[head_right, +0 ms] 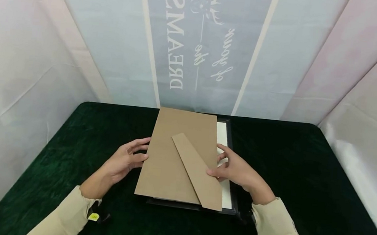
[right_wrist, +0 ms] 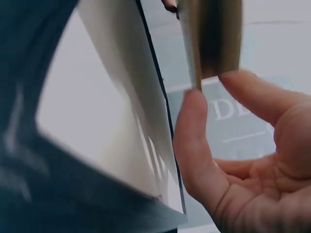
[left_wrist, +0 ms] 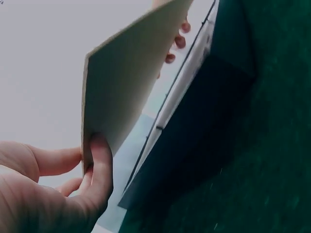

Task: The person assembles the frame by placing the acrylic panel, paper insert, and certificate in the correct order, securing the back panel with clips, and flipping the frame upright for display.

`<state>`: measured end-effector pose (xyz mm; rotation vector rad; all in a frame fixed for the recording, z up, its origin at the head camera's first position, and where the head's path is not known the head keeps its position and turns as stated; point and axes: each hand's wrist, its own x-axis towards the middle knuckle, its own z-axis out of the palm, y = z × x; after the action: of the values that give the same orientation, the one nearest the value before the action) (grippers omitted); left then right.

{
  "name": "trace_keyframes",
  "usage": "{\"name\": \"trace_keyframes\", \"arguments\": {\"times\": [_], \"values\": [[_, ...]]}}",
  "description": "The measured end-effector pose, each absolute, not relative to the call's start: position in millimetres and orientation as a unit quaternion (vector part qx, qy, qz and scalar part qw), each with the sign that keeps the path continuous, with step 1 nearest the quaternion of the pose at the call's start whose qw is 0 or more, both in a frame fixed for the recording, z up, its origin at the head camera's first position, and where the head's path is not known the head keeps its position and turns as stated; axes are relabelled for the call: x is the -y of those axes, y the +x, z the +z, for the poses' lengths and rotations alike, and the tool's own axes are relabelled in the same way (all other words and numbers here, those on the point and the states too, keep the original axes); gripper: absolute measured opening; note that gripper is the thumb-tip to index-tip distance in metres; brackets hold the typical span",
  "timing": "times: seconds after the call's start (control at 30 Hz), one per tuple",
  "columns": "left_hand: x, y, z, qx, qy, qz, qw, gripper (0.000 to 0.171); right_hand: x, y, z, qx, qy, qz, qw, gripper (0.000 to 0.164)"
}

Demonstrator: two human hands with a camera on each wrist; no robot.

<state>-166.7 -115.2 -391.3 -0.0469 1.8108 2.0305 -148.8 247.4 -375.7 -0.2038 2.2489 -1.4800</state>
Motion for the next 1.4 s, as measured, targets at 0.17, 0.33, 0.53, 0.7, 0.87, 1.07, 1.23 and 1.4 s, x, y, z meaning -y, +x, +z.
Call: {"name": "trace_keyframes", "arguments": {"times": [0.17,0.33,0.53,0.7,0.87,1.07,1.23,1.4], "values": [[108,-166,-396,-0.607,-0.05,0.76,0.226,0.058,-256,-150,-373,-0.812,-0.082,-0.532,0.223,0.104],[106,-166,-398,-0.614,-0.05,0.749,0.244,0.06,-260,-153,-374,-0.829,-0.078,-0.508,0.221,0.108],[108,-165,-395,-0.6,-0.039,0.754,0.265,0.057,-263,-157,-375,-0.843,-0.086,-0.483,0.222,0.109],[107,-163,-393,-0.579,-0.026,0.763,0.285,0.05,-270,-157,-373,-0.838,-0.077,-0.485,0.238,0.109],[103,-161,-391,-0.575,-0.014,0.764,0.294,0.046,-277,-158,-369,-0.838,-0.071,-0.483,0.243,0.108],[101,-160,-390,-0.589,0.012,0.75,0.301,0.048,-282,-160,-369,-0.847,-0.063,-0.472,0.238,0.108],[101,-158,-386,-0.619,0.025,0.727,0.296,0.047,-282,-160,-369,-0.844,-0.063,-0.475,0.241,0.108],[105,-159,-381,-0.641,0.029,0.712,0.285,0.043,-284,-160,-372,-0.847,-0.063,-0.471,0.24,0.109]]}}
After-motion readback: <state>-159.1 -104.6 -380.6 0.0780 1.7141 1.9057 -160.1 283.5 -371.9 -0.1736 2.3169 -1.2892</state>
